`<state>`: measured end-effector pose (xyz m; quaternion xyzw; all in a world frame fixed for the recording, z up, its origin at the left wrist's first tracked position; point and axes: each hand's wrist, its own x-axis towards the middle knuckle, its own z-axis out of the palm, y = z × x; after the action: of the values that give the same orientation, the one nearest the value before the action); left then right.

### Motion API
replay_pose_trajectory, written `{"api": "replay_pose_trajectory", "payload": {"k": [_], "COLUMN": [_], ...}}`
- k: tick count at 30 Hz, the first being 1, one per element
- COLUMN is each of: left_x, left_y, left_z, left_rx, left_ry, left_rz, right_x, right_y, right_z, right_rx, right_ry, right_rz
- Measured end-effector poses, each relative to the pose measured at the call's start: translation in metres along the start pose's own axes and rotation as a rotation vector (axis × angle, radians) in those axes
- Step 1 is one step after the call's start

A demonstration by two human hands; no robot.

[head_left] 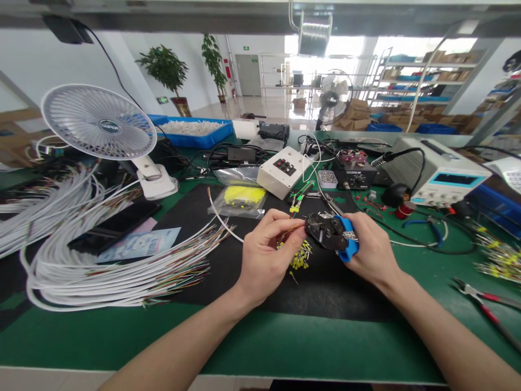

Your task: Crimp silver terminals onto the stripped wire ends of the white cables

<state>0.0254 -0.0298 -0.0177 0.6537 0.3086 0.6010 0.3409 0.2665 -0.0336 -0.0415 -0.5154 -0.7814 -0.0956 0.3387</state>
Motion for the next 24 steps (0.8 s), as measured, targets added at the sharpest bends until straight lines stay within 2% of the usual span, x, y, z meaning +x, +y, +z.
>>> {"api": "replay_pose_trajectory", "payload": {"k": [4,6,8,12,16,19,24], "left_x": [-0.001,0.000,0.001,0.004,0.004,0.002,0.001], "left_y": [0.003,0.003,0.004,0.006,0.008,0.007,0.006], "left_z": [-0.001,-0.001,0.000,0.001,0.002,0.002,0.002], "left_rx": [0.005,0.012,0.048,0.146,0.174,0.167,0.148], "left_ry": [-0.014,-0.008,0.008,0.040,0.038,0.022,0.013], "left_rz": [0.003,-0.006,-0.020,-0.045,-0.050,-0.033,-0.013], "right_x": [0.004,0.005,0.004,0.002,0.000,0.000,0.000], "right_y": [-0.001,-0.004,-0.009,-0.019,-0.024,-0.025,-0.026], "right_z": [-0.005,-0.005,-0.004,-0.003,-0.006,-0.007,-0.004], "right_rx": [0.053,0.100,0.186,0.467,0.751,0.910,0.969], "right_ry": [0.006,-0.004,-0.038,-0.114,-0.067,-0.032,0.003], "right_rz": [-0.102,-0.106,-0.029,0.264,0.516,0.615,0.650]}}
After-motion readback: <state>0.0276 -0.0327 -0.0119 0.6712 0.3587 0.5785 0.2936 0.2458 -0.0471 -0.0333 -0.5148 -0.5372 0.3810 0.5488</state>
